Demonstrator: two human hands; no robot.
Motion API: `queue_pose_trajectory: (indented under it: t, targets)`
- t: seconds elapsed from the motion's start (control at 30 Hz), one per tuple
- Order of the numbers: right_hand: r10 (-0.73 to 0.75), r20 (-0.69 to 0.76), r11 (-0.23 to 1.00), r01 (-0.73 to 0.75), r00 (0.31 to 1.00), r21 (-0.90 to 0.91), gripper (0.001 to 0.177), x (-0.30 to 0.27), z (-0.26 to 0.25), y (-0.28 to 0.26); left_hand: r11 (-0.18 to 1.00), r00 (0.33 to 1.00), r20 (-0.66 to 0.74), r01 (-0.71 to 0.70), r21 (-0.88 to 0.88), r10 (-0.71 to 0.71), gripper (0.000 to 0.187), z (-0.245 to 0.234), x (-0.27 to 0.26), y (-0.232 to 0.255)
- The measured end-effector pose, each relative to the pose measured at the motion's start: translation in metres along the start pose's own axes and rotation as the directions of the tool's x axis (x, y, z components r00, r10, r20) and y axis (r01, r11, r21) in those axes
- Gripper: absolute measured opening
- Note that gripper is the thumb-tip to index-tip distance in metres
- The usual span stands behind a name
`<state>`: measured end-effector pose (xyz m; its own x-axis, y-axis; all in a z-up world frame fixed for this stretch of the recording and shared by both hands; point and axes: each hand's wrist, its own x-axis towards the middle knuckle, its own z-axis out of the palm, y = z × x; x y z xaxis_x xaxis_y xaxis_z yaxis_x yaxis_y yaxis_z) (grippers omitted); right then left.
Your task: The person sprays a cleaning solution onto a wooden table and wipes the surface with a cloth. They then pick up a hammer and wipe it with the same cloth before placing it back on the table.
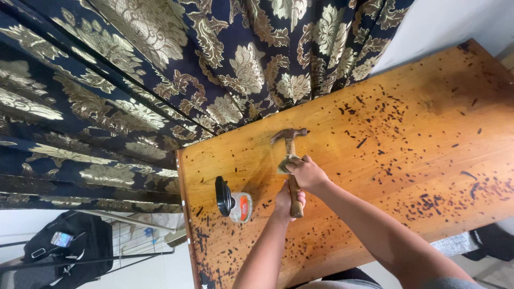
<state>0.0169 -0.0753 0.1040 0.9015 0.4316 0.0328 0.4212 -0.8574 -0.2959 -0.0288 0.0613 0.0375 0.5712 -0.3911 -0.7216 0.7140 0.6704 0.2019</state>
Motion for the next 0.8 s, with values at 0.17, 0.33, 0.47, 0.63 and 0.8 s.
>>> queue_pose_trajectory:
  t: [0.17,0.33,0.47,0.63,0.8]
  targets:
    - [0.09,0.015,0.996,-0.09,0.996,0.013,0.047,0.008,-0.014,0.0,0.997,0.999,0.045,0.028,-0.069,-0.025,0.049,-0.001,0.009,-0.002]
    - [0.151,0.108,0.988,-0.146,0.983,-0.053,0.039,0.033,-0.012,-0.007,0.999,0.994,0.105,0.026,-0.046,-0.021,0.051,-0.007,0.007,0.005]
    - [0.133,0.149,0.991,-0.135,0.98,0.005,0.038,0.027,-0.01,-0.017,1.0,0.996,0.084,-0.004,-0.009,0.004,0.05,-0.005,0.005,0.006]
    - [0.018,0.033,0.999,-0.019,0.999,0.031,0.045,-0.008,-0.01,-0.013,1.0,0.998,0.054,-0.014,-0.012,0.014,0.044,-0.011,0.01,0.003]
    - [0.073,0.076,0.997,-0.074,0.994,0.005,0.055,-0.009,-0.006,0.008,0.994,0.994,0.104,0.04,-0.099,-0.03,0.052,-0.014,0.022,-0.002]
